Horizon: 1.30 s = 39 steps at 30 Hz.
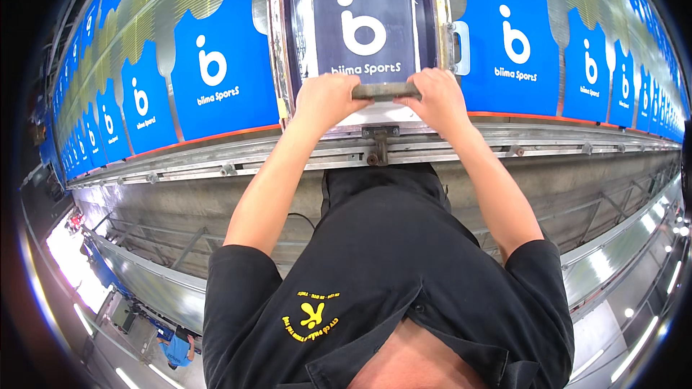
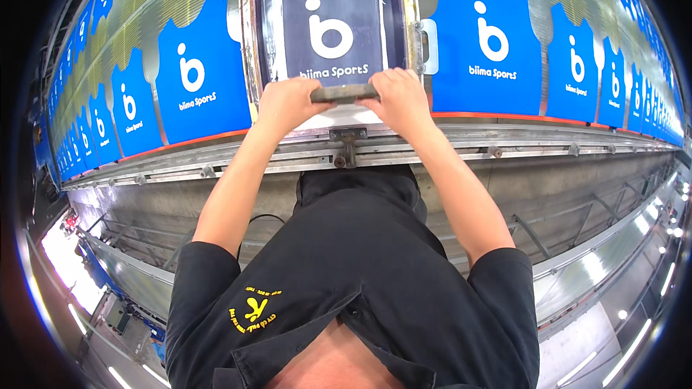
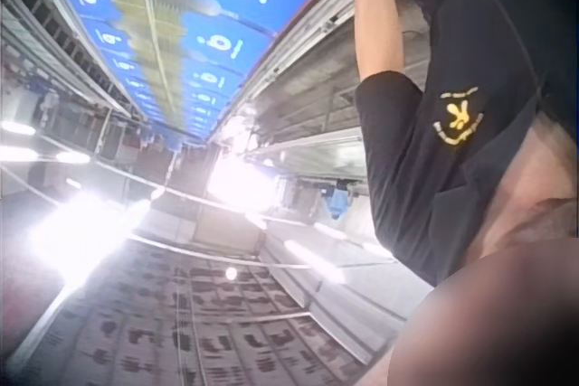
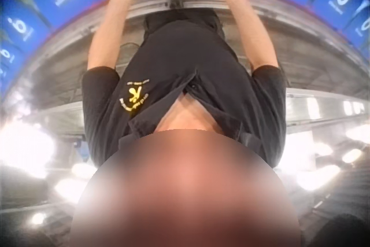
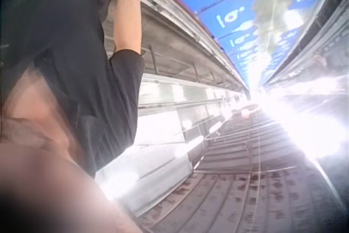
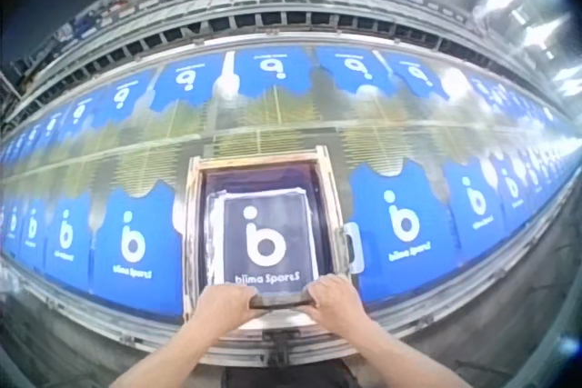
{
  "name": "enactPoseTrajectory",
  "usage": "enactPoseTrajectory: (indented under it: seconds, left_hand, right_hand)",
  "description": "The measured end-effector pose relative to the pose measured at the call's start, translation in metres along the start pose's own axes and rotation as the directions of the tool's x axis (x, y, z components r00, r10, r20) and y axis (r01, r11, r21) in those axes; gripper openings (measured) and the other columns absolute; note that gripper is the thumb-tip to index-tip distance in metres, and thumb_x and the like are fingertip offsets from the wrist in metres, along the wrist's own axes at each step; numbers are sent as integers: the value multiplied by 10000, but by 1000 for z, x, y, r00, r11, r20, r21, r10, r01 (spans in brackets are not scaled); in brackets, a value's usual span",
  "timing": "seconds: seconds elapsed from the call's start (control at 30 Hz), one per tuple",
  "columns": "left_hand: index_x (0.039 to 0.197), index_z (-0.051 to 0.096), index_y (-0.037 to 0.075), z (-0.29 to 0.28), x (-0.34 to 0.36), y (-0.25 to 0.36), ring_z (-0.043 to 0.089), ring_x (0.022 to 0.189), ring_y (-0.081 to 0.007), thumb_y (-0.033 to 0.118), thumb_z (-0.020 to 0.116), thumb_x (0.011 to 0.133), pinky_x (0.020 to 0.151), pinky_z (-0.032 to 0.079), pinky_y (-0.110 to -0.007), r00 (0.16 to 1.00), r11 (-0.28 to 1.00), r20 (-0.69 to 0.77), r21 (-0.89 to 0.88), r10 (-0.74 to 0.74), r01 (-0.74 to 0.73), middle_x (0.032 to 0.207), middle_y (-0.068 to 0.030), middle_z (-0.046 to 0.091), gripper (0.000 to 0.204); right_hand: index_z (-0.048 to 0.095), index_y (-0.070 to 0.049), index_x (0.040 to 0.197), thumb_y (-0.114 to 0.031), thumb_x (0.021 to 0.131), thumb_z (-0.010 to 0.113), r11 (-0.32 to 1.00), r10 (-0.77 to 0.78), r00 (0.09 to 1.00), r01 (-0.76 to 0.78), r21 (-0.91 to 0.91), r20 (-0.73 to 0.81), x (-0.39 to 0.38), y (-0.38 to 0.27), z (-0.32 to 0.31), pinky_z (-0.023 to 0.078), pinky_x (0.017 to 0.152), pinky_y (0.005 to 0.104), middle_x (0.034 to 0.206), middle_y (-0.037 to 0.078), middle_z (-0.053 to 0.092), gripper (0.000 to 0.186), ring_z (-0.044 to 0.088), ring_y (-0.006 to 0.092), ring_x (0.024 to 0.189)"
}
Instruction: The person uses a squeegee to press ink through a screen onto a white t-shirt placed on a printing frame. The person repeatedly pulls the squeegee across the screen to transfer the logo onto the fabric.
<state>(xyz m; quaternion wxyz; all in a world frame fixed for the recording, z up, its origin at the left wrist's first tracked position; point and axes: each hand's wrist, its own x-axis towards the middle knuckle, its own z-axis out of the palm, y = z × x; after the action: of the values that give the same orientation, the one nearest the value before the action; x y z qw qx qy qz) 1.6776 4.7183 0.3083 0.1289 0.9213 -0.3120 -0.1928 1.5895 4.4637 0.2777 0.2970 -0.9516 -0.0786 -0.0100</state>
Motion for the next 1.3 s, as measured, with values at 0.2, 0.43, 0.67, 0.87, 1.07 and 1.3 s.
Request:
enactPoseTrajectory:
  seconds: [0.2, 0.43, 0.67, 0.87, 1.07, 1.3]
  left_hand:
    - [962, 839, 103, -5, 31, -5, 775, 871, -342, 582, 903, 768, 794, 597, -477, 916, 990, 396, -93, -61, 106, 888, -135, 799, 521]
    - [1110, 861, 86, -54, 80, -43, 778, 939, -343, 555, 937, 749, 856, 593, -458, 886, 975, 461, -215, 57, 49, 947, -178, 812, 596]
    - [1161, 828, 166, -122, 169, -85, 778, 1038, -360, 534, 863, 824, 896, 610, -509, 987, 995, 131, -6, 98, -98, 1006, -120, 820, 500]
    - [1089, 823, 181, -109, 190, -115, 774, 985, -335, 459, 822, 894, 859, 601, -507, 989, 994, -104, -39, 101, -105, 972, -85, 805, 340]
    - [1011, 821, 186, -48, 83, -80, 765, 944, -356, 409, 856, 877, 833, 598, -510, 954, 975, -290, -178, 75, -131, 981, -77, 799, 261]
    - [1252, 731, 156, 45, -104, -17, 697, 1175, -220, 133, 948, 589, 945, 548, -417, 882, 970, -438, -78, 174, -230, 1293, 3, 745, 699]
  right_hand:
    - [713, 39, 978, -474, 846, 924, 972, 210, 912, -233, 24, 353, 14, 15, 3, 555, 793, 496, 898, 193, 730, 570, 718, 376, 871]
    - [776, 13, 1103, -482, 972, 836, 834, 501, 840, -405, 375, -207, 49, 52, -27, 567, 810, 444, 940, 142, 758, 515, 719, 281, 876]
    - [729, -39, 1320, -357, 1047, 794, 436, 821, 571, -641, 632, 12, 75, 104, -7, 416, 572, 262, 842, -29, 603, 424, 526, 56, 675]
    - [741, -57, 1306, -303, 1071, 764, 355, 829, 554, -621, 699, 72, 85, 82, -33, 317, 492, 234, 766, -69, 548, 341, 437, 12, 591]
    - [696, -30, 1333, -382, 1066, 773, 369, 824, 564, -610, 701, 57, 91, 65, -53, 336, 497, 233, 776, -53, 533, 449, 444, 31, 598]
    - [757, -9, 1282, -341, 1052, 776, 572, 747, 626, -431, 698, -226, 83, 74, -34, 539, 777, 315, 1062, 54, 753, 404, 655, 125, 899]
